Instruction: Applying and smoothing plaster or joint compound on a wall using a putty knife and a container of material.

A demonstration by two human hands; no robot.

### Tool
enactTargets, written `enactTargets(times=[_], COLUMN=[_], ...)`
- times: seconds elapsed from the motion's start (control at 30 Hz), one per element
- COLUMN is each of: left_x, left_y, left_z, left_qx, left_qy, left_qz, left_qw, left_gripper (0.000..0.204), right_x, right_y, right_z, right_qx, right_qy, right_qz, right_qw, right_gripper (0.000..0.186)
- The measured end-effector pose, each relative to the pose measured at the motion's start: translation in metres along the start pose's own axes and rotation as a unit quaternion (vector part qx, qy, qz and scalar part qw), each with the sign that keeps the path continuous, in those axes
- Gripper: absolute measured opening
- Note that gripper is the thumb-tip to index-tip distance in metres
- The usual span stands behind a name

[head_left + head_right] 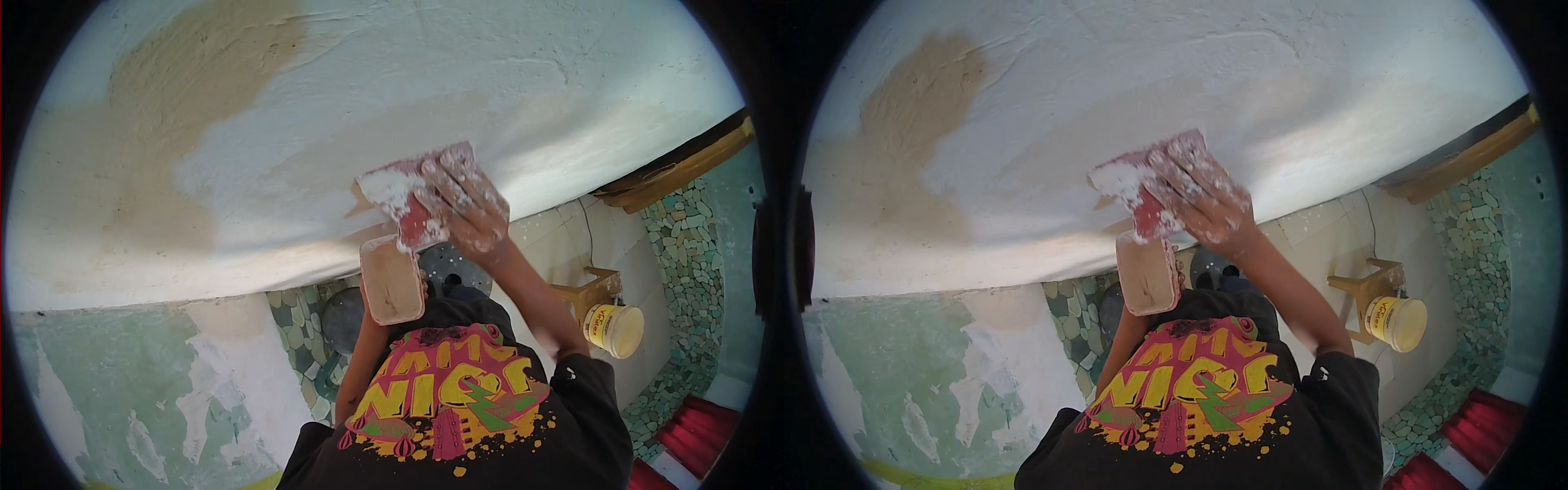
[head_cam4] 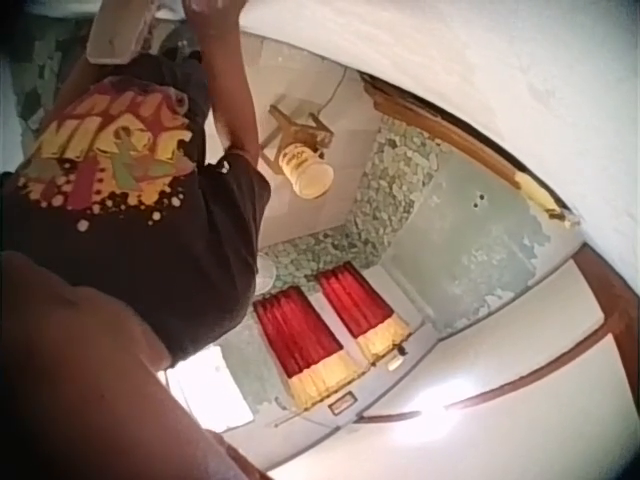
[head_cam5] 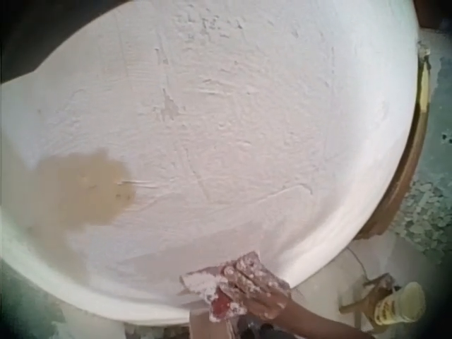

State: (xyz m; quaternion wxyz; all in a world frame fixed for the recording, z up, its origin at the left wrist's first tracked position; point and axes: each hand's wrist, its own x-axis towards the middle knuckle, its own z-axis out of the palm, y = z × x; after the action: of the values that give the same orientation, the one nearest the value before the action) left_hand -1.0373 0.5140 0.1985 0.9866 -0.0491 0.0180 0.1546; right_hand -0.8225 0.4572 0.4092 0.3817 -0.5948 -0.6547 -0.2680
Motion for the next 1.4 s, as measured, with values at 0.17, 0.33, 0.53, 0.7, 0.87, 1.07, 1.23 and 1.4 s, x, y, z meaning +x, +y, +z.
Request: enactTargets(times=[0.17, 0.33, 0.53, 0.7, 0.87, 1.07, 1.23, 1.4], left_x=[-0.018, -0.025, -0.027, -0.024, -0.010, -0.019, -0.020, -0.027], left_y=[0.000, 0.004, 0.012, 0.015, 0.002, 0.005, 0.008, 0.005], left_z=[-0.008, -0.027, -0.048, -0.043, -0.013, -0.020, -0.031, -0.032], left_qx=[0.007, 0.053, 0.073, 0.068, 0.010, -0.082, 0.050, 0.040], left_qy=[0.027, 0.096, 0.079, 0.073, 0.020, 0.000, 0.040, 0.072], left_qz=[0.010, -0.011, 0.026, 0.029, 0.010, 0.002, -0.039, -0.002], left_qw=[1.000, 0.994, 0.994, 0.995, 1.000, 0.997, 0.997, 0.997], left_gripper=[0.091, 0.090, 0.090, 0.092, 0.095, 0.096, 0.090, 0.089], right_x=[0.031, 0.037, 0.017, 0.005, 0.011, 0.031, 0.036, 0.030], right_y=[-0.010, 0.025, 0.001, -0.004, -0.021, -0.023, 0.007, -0.018], right_z=[-0.028, 0.000, -0.005, -0.004, 0.003, -0.030, -0.013, -0.027], right_qx=[0.024, -0.112, -0.049, -0.059, -0.085, -0.101, -0.087, -0.051], right_qy=[0.055, 0.039, -0.021, -0.014, 0.062, 0.054, 0.013, -0.016], right_qz=[-0.023, -0.014, 0.071, 0.079, 0.121, 0.067, 0.016, 0.041], right_qw=[0.998, 0.993, 0.996, 0.995, 0.987, 0.991, 0.996, 0.998], right_gripper=[0.025, 0.032, 0.042, 0.038, 0.040, 0.035, 0.043, 0.038])
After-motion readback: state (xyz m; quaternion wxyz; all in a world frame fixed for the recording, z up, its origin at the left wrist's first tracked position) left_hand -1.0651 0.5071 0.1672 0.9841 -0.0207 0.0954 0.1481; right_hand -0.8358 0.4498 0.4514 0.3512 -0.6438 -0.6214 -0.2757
